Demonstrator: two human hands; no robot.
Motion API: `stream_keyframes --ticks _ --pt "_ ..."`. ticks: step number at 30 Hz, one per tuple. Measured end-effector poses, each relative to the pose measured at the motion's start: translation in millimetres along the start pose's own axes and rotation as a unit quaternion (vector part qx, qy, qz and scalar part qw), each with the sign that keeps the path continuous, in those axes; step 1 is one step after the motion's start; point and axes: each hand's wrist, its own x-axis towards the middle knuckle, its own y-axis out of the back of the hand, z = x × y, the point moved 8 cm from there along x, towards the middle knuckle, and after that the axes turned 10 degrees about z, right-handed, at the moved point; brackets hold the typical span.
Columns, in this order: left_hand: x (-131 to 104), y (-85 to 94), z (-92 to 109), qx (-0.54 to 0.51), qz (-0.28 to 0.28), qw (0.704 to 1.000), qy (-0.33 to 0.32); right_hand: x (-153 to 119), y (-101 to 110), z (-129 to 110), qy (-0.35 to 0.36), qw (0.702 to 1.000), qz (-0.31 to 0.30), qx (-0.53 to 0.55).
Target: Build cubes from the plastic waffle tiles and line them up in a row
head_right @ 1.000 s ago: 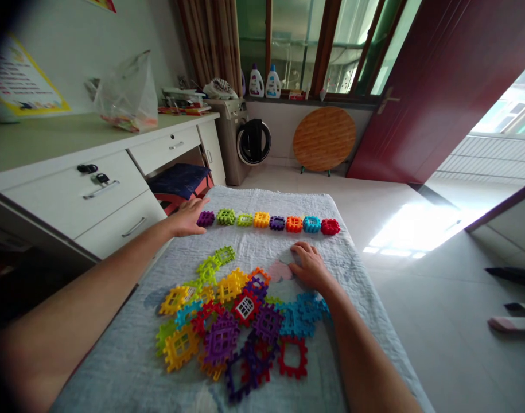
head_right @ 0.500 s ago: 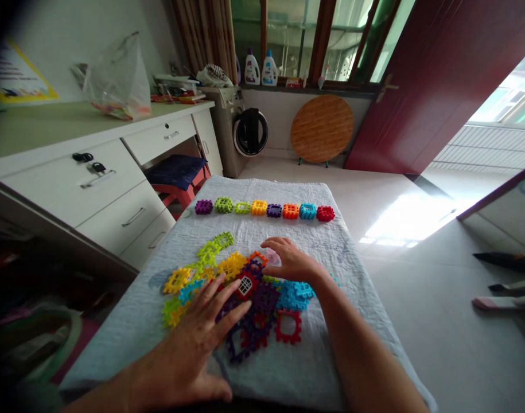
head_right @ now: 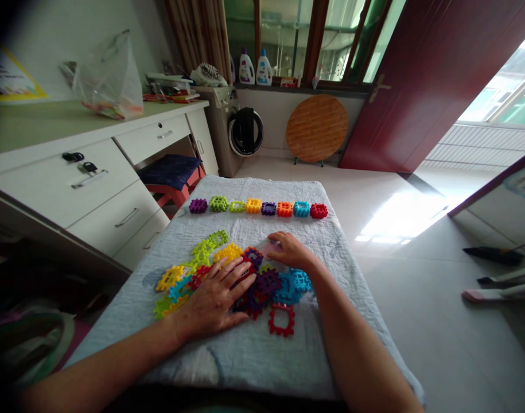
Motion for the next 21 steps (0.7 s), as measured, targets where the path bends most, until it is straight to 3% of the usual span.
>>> stream_keyframes --ticks 3,6,8,10,13,15,18,21 --pt "10.9 1.5 -13.2 -0.002 -0.001 1.0 0.002 0.7 4.4 10.7 -0.038 0.999 0.02 0.015" --pt "20.2 12.8 -9.6 -0.005 0.008 1.0 -0.004 1.3 11.1 24.4 -0.065 0.996 0.059 0.03" --pt "24.7 20.4 9.0 -0.021 0.016 0.999 -0.028 1.6 14.6 34.3 -0.076 0.993 0.088 0.038" --pt "27.3 22.5 41.1 -0.053 0.024 0.994 -0.089 1.7 15.9 42.2 -0.082 0.99 0.105 0.042" --pt "27.2 13.2 92.8 -0.083 0.037 0.973 -0.215 1.9 15.3 47.1 -0.083 0.99 0.109 0.039" --pt "29.3 1.9 112.0 -0.085 0.05 0.961 -0.26 1.8 15.1 46.9 -0.081 0.991 0.103 0.034" --pt "38.9 -14.3 114.5 -0.072 0.061 0.959 -0.269 1.4 15.8 46.3 -0.084 0.991 0.099 0.035" --pt "50.2 -22.2 100.5 -0.033 0.071 0.962 -0.262 1.2 16.9 47.6 -0.087 0.99 0.105 0.045"
